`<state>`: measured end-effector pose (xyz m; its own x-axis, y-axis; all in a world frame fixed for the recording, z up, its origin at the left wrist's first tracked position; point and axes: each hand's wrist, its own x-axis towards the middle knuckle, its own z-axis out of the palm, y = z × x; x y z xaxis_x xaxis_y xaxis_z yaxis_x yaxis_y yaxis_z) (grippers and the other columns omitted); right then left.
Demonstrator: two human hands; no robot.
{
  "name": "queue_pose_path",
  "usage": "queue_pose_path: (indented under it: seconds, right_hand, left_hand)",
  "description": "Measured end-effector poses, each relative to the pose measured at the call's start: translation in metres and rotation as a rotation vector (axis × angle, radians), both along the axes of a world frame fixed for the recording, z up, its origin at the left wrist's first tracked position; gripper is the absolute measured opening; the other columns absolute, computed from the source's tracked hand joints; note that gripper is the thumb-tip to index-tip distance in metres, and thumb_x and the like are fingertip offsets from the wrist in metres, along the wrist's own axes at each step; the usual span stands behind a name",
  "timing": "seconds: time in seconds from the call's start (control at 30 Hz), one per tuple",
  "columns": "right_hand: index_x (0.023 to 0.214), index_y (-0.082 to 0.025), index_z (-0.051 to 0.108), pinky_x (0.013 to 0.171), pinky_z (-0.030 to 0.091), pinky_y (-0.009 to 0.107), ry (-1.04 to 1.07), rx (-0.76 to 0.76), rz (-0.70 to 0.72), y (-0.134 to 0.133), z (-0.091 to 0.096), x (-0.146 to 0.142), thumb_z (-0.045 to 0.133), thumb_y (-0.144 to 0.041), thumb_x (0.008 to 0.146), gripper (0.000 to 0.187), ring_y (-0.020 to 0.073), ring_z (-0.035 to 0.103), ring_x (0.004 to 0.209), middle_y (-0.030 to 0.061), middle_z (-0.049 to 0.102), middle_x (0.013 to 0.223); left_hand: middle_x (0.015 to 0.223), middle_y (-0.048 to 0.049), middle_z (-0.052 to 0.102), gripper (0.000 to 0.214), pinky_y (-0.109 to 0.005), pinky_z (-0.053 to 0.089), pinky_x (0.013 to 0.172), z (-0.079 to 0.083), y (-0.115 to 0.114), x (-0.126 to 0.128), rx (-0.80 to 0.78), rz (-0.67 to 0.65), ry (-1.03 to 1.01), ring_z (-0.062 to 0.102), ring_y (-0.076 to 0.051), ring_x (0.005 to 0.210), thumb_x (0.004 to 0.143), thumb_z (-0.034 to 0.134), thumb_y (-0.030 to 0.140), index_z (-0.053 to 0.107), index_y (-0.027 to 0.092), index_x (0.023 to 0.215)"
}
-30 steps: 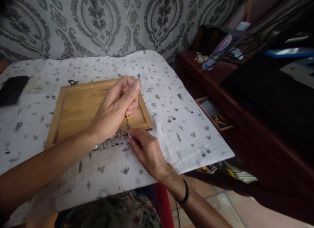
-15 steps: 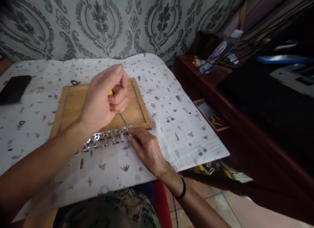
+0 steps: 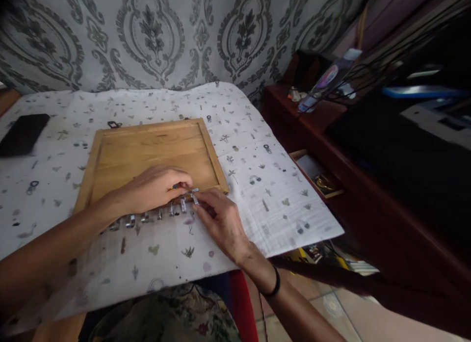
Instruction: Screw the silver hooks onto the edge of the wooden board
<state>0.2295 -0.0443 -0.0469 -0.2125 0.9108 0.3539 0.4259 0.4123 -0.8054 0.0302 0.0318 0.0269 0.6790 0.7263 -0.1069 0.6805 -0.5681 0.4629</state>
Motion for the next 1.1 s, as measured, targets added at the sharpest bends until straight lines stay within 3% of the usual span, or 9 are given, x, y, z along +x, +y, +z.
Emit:
queue_pose_path:
  seconds: [0.5, 1.1]
  right_hand:
    - [0.112, -0.022, 0.077, 0.057, 0.051, 0.026, 0.158, -0.16, -0.007, 0.0, -0.007, 0.0, 0.072, -0.03, 0.095, 0.02, 0.0123, 0.062, 0.069, 0.0056, 0.07, 0.098]
    - [0.127, -0.024, 0.069, 0.054, 0.055, 0.024, 0.339, -0.239, -0.022, -0.001, -0.015, -0.002, 0.077, -0.027, 0.091, 0.037, 0.0083, 0.062, 0.062, 0.0058, 0.072, 0.11]
  left_hand:
    - [0.094, -0.0035, 0.076, 0.017, -0.032, 0.038, 0.071, -0.012, -0.002, 0.001, -0.004, -0.026, -0.004, 0.066, -0.021, 0.087, 0.097, 0.058, 0.015, 0.072, 0.019, 0.089]
    - [0.102, -0.0039, 0.077, 0.018, -0.035, 0.044, 0.077, -0.012, -0.003, 0.002, -0.018, -0.007, -0.001, 0.069, -0.023, 0.095, 0.096, 0.058, 0.014, 0.075, 0.019, 0.096]
